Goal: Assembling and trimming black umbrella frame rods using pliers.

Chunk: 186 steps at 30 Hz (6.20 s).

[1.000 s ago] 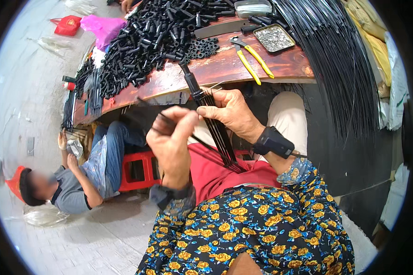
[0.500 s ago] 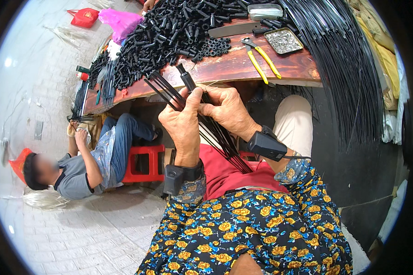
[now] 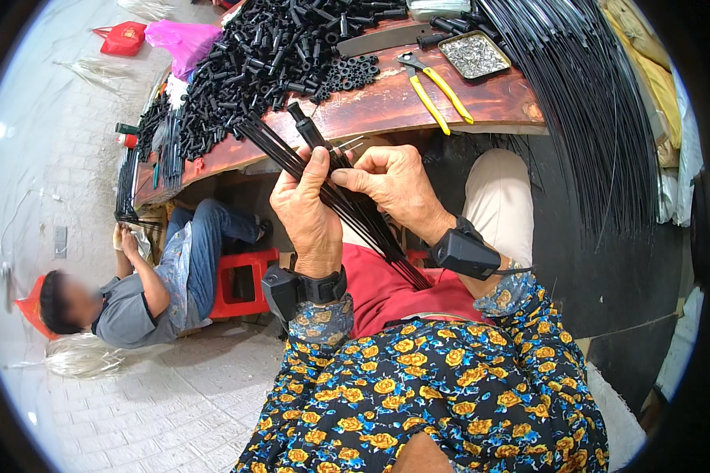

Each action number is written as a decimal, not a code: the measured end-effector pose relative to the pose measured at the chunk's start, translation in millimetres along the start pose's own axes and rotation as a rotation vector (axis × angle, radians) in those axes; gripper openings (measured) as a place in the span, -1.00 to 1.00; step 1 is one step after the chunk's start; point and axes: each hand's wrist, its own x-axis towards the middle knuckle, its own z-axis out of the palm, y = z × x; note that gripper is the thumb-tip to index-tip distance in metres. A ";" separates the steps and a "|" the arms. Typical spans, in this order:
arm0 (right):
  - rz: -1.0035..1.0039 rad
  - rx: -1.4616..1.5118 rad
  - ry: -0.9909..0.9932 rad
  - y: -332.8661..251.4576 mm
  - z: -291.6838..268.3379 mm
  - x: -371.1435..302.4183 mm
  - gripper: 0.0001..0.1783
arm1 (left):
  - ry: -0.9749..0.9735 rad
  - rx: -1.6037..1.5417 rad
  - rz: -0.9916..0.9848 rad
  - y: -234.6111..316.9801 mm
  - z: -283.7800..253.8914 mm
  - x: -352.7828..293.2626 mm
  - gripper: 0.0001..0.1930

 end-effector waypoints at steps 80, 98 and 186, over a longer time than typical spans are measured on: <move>0.027 0.070 0.007 11.7 12.6 3.3 -0.56 | -0.076 0.070 -0.019 4.9 -1.3 2.4 -0.87; 0.128 0.144 -0.097 -0.5 9.7 8.1 -0.56 | -0.063 -0.083 0.039 2.8 -9.5 3.8 -0.85; 0.007 0.112 -0.316 -13.0 13.2 13.7 -0.76 | -0.186 -0.258 -0.174 -12.0 -20.6 -11.1 -0.45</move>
